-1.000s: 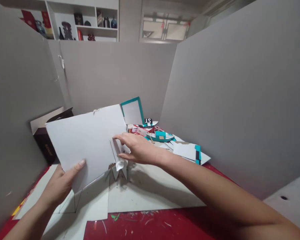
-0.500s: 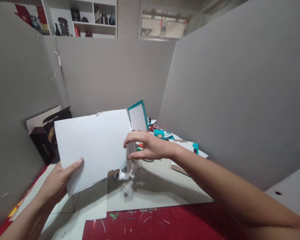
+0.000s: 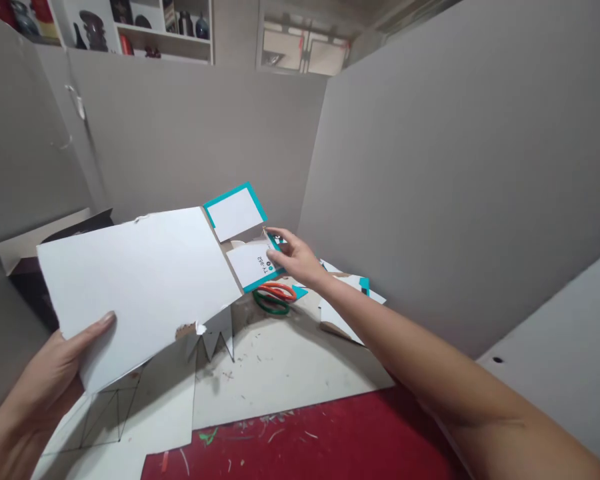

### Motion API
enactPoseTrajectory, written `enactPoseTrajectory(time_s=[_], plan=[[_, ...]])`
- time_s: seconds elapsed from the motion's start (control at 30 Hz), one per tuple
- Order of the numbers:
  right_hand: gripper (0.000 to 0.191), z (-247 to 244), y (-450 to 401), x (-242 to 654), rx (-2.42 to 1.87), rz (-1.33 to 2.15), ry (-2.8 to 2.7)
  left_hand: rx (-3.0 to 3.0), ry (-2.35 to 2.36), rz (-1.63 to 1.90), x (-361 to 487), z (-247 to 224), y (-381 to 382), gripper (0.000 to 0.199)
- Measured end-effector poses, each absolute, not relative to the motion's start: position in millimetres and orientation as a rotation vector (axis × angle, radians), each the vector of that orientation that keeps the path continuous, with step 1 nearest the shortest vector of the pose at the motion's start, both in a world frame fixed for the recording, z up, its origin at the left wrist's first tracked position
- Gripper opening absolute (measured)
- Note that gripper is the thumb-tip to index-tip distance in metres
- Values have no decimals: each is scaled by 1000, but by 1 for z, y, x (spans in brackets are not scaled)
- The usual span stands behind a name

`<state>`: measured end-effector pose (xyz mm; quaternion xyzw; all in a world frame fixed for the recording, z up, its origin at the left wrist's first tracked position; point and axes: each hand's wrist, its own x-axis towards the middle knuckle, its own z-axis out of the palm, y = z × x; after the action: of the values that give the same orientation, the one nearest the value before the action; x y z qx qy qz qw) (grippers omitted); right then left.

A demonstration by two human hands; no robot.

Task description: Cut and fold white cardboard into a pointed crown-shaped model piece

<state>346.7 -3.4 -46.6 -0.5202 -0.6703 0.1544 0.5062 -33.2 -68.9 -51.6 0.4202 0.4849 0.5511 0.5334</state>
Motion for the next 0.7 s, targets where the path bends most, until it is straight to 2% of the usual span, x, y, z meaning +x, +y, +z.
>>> enactPoseTrajectory(time_s=[0.1,0.2,0.3,0.7], plan=[[44,-67,8,356,-1530,424,-1549,986,1165,1376,-30,-54,-64,57],[28,-89,8,360,-1705,400,-1683,962,1161,1416,-25,-57,-60,46],[13,-106,5,358,-1850,356,-1902,963,1157,1388,-21,-62,-57,51],[36,-97,16,347,-2052,161,-2300,926,1134,1335,-17,-71,-60,55]])
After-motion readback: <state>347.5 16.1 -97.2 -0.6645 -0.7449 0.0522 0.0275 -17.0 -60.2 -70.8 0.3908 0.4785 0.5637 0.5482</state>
